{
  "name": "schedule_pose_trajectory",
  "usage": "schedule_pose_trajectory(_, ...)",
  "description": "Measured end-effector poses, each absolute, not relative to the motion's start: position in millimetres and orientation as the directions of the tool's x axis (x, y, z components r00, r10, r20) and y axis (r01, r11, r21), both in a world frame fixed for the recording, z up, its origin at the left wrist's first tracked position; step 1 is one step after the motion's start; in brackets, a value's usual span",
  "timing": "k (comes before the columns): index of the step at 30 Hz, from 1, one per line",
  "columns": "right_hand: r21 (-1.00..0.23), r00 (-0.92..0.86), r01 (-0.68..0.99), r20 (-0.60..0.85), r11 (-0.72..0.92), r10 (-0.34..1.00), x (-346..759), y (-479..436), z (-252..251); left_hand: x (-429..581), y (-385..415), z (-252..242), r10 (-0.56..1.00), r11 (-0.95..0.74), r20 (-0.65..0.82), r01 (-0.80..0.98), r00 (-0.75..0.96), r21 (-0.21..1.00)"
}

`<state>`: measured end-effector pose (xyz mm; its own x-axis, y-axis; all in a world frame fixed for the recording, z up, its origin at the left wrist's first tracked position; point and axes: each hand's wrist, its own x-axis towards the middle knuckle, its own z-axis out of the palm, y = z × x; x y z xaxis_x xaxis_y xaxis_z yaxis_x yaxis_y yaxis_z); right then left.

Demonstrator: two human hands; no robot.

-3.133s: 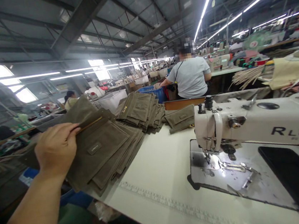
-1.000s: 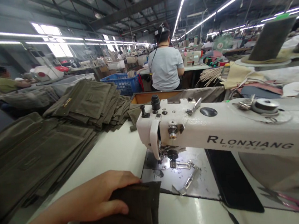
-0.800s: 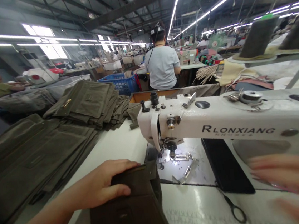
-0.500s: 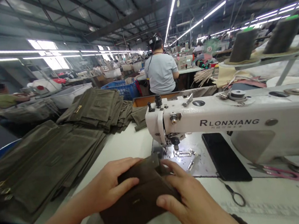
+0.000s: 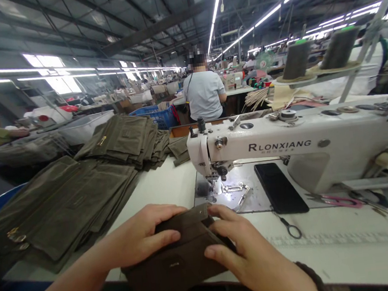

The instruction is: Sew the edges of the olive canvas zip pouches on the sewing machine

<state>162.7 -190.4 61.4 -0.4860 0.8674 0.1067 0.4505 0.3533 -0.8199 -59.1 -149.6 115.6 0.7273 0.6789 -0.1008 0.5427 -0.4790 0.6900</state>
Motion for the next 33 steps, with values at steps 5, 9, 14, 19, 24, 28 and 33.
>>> schedule_pose_trajectory(5, -0.875, -0.443, 0.349, 0.161, 0.335, 0.882, 149, -190, 56, -54, -146, 112, 0.631, -0.498, -0.137, 0.534, 0.764, 0.684)
schedule_pose_trajectory(9, -0.909, -0.381, 0.285, 0.184, 0.304, 0.906, 142, -186, 46, -49, -142, 102, 0.660, -0.462, -0.141, 0.546, 0.738, 0.699)
schedule_pose_trajectory(14, -0.878, -0.383, 0.372, 0.150, 0.301, 0.912, 138, -178, 41, -49, -137, 90, 0.739, -0.389, -0.140, 0.587, 0.659, 0.710)
schedule_pose_trajectory(19, -0.881, -0.413, 0.381, 0.109, 0.280, 0.904, 136, -169, 40, -50, -131, 89, 0.715, -0.382, -0.159, 0.570, 0.681, 0.728)
schedule_pose_trajectory(24, -0.886, -0.428, 0.392, 0.063, 0.248, 0.902, 135, -164, 41, -47, -128, 86, 0.756, -0.361, -0.124, 0.567, 0.643, 0.741)
schedule_pose_trajectory(28, -0.908, -0.507, 0.376, -0.033, 0.186, 0.861, 138, -161, 45, -48, -127, 82, 0.770, -0.311, -0.148, 0.567, 0.621, 0.763)
schedule_pose_trajectory(33, -0.889, -0.444, 0.416, -0.013, 0.193, 0.896, 134, -162, 44, -50, -126, 79, 0.746, -0.244, -0.191, 0.528, 0.638, 0.813)
